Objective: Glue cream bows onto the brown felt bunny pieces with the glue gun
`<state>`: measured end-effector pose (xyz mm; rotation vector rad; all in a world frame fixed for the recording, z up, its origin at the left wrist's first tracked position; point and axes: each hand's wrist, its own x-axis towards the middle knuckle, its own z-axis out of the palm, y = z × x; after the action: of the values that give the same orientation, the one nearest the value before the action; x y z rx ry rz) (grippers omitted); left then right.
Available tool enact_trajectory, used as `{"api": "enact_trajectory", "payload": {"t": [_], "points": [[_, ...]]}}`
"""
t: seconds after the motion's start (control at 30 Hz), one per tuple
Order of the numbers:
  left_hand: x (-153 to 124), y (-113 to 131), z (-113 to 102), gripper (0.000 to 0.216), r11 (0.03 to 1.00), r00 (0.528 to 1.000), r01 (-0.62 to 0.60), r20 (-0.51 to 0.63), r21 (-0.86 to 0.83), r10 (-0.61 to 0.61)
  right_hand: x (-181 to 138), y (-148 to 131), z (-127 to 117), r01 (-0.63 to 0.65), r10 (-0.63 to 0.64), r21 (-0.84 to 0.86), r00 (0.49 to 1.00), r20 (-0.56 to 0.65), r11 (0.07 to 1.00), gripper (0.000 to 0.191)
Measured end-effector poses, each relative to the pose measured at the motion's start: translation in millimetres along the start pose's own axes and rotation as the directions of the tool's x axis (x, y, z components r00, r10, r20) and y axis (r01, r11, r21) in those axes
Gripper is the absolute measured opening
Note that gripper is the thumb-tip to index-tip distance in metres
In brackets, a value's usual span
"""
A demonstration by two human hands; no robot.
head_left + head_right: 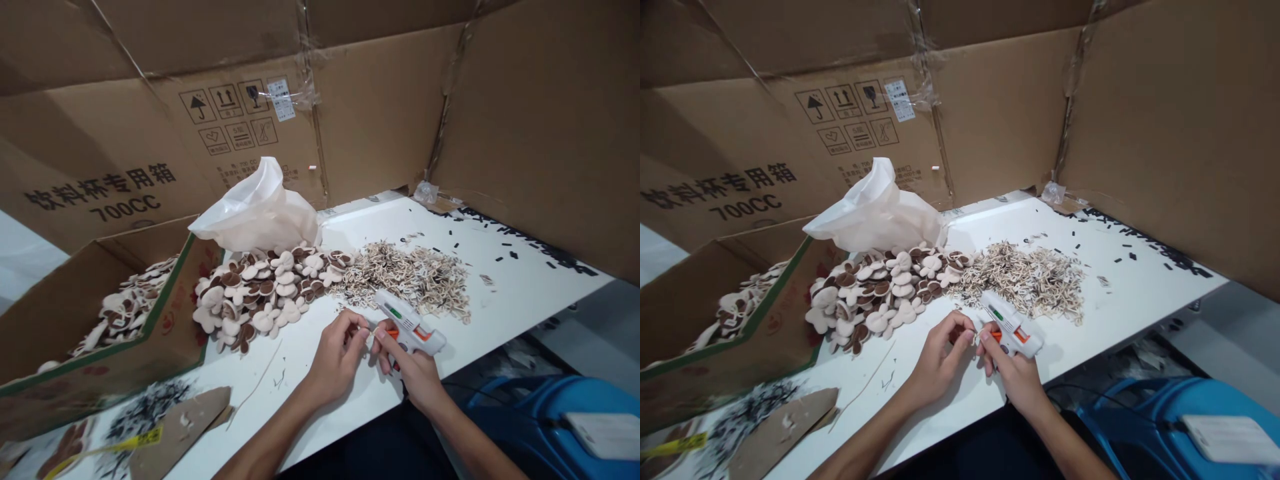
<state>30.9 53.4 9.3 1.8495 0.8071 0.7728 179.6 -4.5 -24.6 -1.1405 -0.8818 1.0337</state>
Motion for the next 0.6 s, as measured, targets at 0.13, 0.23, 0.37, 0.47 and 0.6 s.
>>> {"api": "enact_trajectory", "payload": {"t": [0.13,0.23,0.37,0.47,0.6], "points": [[-0.5,3.2,0.8,0.020,1.000,1.000,-0.022,-0.012,0.010,0.022,0.3,2.0,0.6,-0.001,0.001,0.020,1.000,-0.003,1.000,0.042],[0.8,7.0,-0.6,0.019,0.998,0.997,-0.061,-0.037,0.013,0.061,0.7,3.5,0.1,0.011,-0.010,0.025,1.000,-0.025,1.000,0.041],[2.6,8.4,-2.5,0.019,0.996,0.993,-0.088,-0.078,-0.002,0.088,-0.5,4.5,-0.5,0.023,-0.022,0.043,0.999,-0.039,0.999,0.034],[2.9,6.3,-2.6,0.019,0.997,0.993,-0.081,-0.082,-0.017,0.080,-2.0,3.8,0.0,0.015,-0.014,0.033,0.999,-0.051,0.999,0.033],[2.3,4.0,-2.5,0.020,0.998,0.997,-0.053,-0.067,-0.039,0.050,-2.9,1.7,0.9,-0.004,0.004,0.009,0.998,-0.061,1.000,0.037]]}}
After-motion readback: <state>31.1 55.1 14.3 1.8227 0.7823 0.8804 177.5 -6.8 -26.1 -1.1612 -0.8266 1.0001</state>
